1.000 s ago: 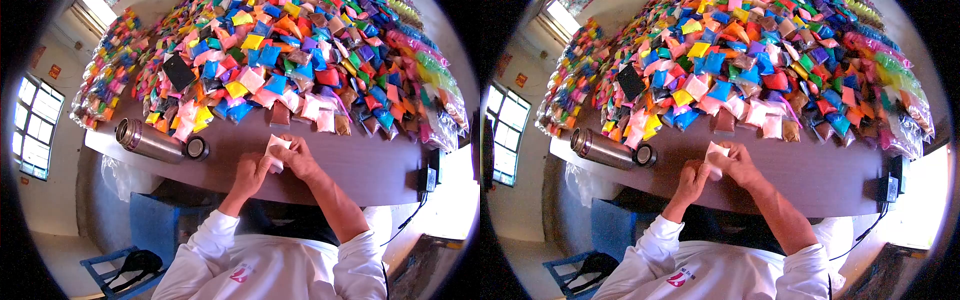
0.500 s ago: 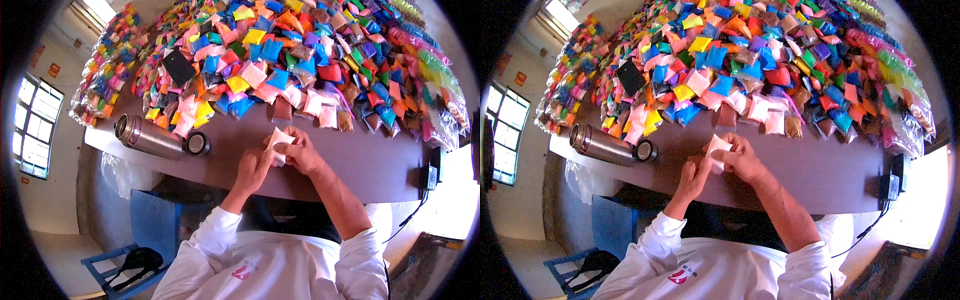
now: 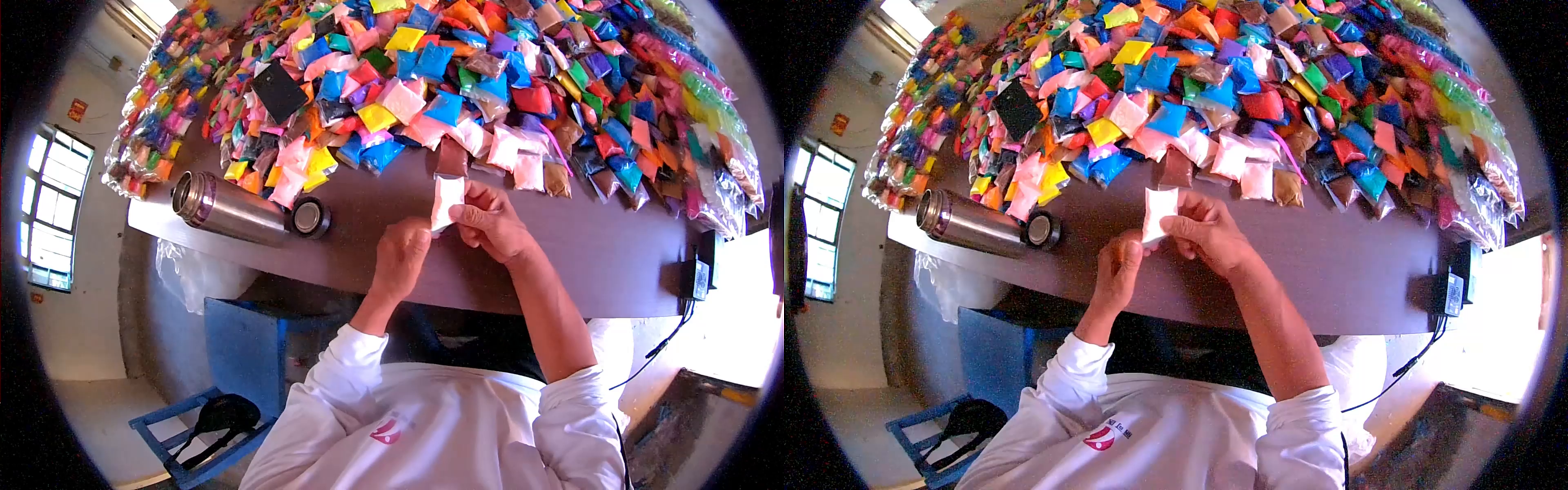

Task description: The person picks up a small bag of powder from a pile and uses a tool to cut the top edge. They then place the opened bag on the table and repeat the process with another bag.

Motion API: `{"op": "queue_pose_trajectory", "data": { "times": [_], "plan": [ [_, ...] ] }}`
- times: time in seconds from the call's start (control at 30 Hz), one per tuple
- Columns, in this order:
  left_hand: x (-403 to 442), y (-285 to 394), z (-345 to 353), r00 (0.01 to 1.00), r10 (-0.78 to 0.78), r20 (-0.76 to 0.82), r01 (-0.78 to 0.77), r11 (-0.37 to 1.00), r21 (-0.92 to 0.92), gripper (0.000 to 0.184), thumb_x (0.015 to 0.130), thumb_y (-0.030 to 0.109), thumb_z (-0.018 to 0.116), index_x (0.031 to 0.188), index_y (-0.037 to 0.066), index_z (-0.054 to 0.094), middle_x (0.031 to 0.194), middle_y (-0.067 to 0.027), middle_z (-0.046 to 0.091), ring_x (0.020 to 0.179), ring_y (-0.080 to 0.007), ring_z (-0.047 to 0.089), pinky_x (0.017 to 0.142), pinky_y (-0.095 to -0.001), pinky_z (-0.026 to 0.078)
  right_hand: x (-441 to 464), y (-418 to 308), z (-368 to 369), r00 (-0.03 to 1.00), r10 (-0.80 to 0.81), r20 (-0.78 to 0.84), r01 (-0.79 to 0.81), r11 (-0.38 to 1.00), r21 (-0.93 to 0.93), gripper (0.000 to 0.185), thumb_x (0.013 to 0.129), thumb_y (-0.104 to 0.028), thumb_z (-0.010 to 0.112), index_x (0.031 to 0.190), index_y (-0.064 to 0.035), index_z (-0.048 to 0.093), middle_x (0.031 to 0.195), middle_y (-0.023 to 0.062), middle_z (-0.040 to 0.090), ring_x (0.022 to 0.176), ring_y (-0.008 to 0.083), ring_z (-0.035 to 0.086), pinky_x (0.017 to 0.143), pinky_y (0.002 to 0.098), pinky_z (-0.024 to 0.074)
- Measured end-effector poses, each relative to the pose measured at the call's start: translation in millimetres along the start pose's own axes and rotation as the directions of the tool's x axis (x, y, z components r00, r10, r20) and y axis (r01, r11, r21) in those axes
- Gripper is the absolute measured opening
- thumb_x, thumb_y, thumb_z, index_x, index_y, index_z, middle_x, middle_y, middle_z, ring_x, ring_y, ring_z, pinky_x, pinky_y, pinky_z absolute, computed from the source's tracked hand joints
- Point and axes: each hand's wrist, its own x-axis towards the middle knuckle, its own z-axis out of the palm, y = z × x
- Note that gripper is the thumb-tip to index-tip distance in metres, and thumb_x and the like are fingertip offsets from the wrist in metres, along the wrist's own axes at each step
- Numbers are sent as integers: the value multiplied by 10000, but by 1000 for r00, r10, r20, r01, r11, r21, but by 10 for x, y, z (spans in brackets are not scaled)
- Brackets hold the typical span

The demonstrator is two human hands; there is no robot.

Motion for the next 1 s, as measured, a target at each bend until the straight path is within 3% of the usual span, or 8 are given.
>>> {"op": "queue_pose_trajectory", "data": {
  "times": [0.1,0.23,0.3,0.5,0.63,0.7,0.83,1.0],
  "plan": [
    [-12,63,6,998,-46,-38,42,995,-92,451,902,430,474,855,8,628,774,-142,614,731,-288,582,678,-356,429,7,-12,-14,998,15,-63,-27,982,-186,198,802,-114,691,949,-26,594,744,14,610,539,53,483,442,199,356],
    [0,5,-6,999,53,-3,-52,990,133,416,913,392,473,850,12,627,784,-143,615,749,-292,583,705,-376,430,-39,-29,121,998,-64,-16,59,978,-201,188,798,-125,698,928,-37,594,722,4,610,494,43,450,416,192,310],
    [5,-12,0,998,63,-11,-60,978,198,402,916,379,474,851,12,627,786,-144,615,752,-291,582,712,-378,430,-34,-5,49,999,48,1,-46,964,-261,195,797,-126,700,936,-38,594,722,0,615,496,42,451,421,187,311],
    [15,73,-35,991,-98,88,100,995,-14,376,920,362,481,890,18,629,811,-130,623,762,-261,594,708,-379,436,-19,33,55,999,31,17,-27,978,-208,284,798,-161,703,1023,-38,581,691,-11,585,525,52,471,448,200,344],
    [21,119,-49,999,-4,40,1,997,76,391,923,368,474,907,10,632,804,-122,639,723,-234,611,650,-343,452,-36,69,55,991,86,-99,-110,956,-272,306,810,-200,694,1035,-33,572,694,-13,571,532,71,476,461,217,365],
    [29,158,-40,999,28,26,-31,993,114,397,923,371,470,910,9,633,789,-121,644,708,-235,617,637,-331,456,20,79,60,999,28,27,-17,939,-344,313,830,-228,674,1044,-25,569,750,13,594,581,91,520,487,227,392],
    [51,169,-34,996,50,80,-57,994,95,428,928,402,447,912,20,639,770,-123,650,707,-274,629,665,-353,462,-22,19,202,998,61,-14,-62,937,-344,295,847,-223,652,1038,-13,571,806,37,615,654,98,567,531,234,444],
    [46,-68,-37,976,113,185,-142,977,156,437,939,404,423,920,25,640,780,-121,656,705,-282,627,668,-371,461,-3,166,100,997,-68,45,78,958,-275,224,868,-173,633,993,4,579,844,48,634,728,105,596,637,266,508]
  ]
}}
